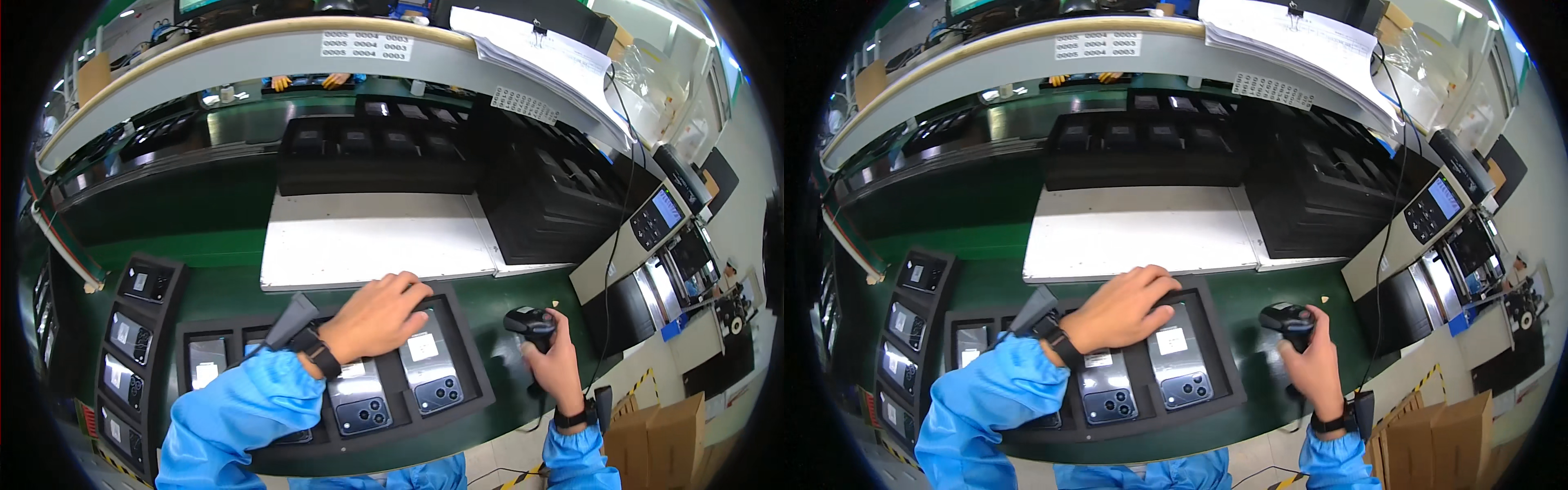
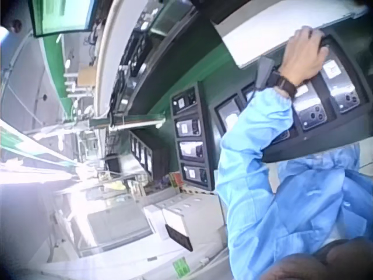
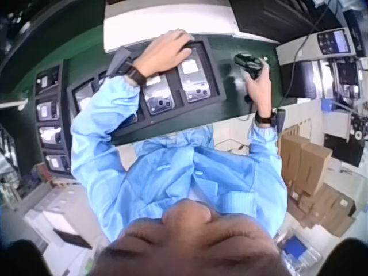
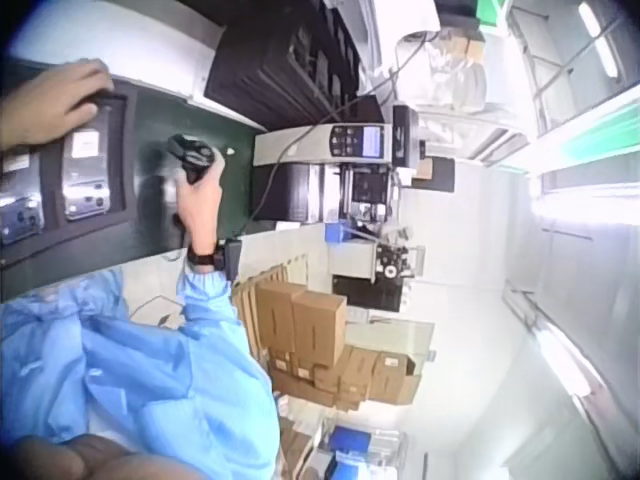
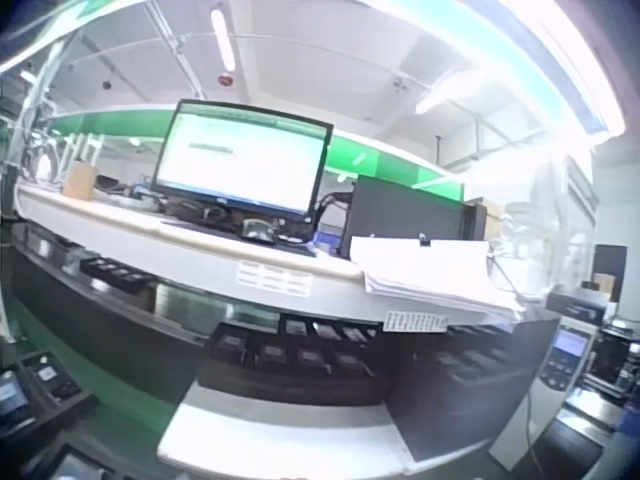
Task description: Scanning barcodes on trays of smartphones and organizing them on an assembly line workstation.
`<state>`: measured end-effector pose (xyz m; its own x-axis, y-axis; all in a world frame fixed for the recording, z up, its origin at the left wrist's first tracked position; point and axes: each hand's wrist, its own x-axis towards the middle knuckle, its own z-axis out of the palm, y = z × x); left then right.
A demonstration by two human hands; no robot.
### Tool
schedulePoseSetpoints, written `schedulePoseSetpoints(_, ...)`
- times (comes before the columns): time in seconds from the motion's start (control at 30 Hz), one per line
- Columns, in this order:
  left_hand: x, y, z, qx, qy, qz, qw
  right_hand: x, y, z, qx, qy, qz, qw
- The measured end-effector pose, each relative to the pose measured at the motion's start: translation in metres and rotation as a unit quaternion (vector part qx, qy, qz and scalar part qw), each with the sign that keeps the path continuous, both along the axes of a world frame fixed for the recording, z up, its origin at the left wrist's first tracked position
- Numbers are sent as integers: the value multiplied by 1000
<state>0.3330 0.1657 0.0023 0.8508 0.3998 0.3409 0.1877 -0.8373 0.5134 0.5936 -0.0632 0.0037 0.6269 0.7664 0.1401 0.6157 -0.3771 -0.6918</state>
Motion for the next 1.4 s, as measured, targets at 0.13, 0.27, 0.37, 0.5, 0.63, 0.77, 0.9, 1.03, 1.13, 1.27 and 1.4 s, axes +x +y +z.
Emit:
schedulePoseSetpoints(0.13,20,-9,-25,66,-41,-6,997,-70,2,59,-29,259,72,963)
schedulePoseSetpoints(0.27,22,-3,-27,80,-38,-5,996,-100,17,67,-73,297,123,944)
schedulePoseSetpoints(0.37,20,-4,-30,91,-18,-1,996,-106,23,62,-67,293,135,944)
schedulePoseSetpoints(0.5,13,-6,-30,119,12,18,993,-99,20,50,1,289,124,949)
schedulePoseSetpoints(0.63,28,-13,-36,118,-15,17,993,-62,14,36,68,237,30,969)
schedulePoseSetpoints(0.77,31,-16,-43,98,-53,31,993,7,7,-37,101,85,3,991)
schedulePoseSetpoints(0.9,32,-14,-42,39,-131,31,990,6,26,-48,92,48,21,994)
schedulePoseSetpoints(1.03,32,-10,-29,-55,-146,2,988,13,33,-45,97,70,-7,993)
schedulePoseSetpoints(1.13,34,-9,-33,-64,-173,8,983,18,35,-49,35,-32,-22,999)
schedulePoseSetpoints(1.27,28,-6,-30,-76,-146,5,986,-1,44,-39,32,-92,-24,995)
schedulePoseSetpoints(1.4,31,-5,-30,-84,-144,-6,986,-6,45,-31,-10,-76,-63,995)
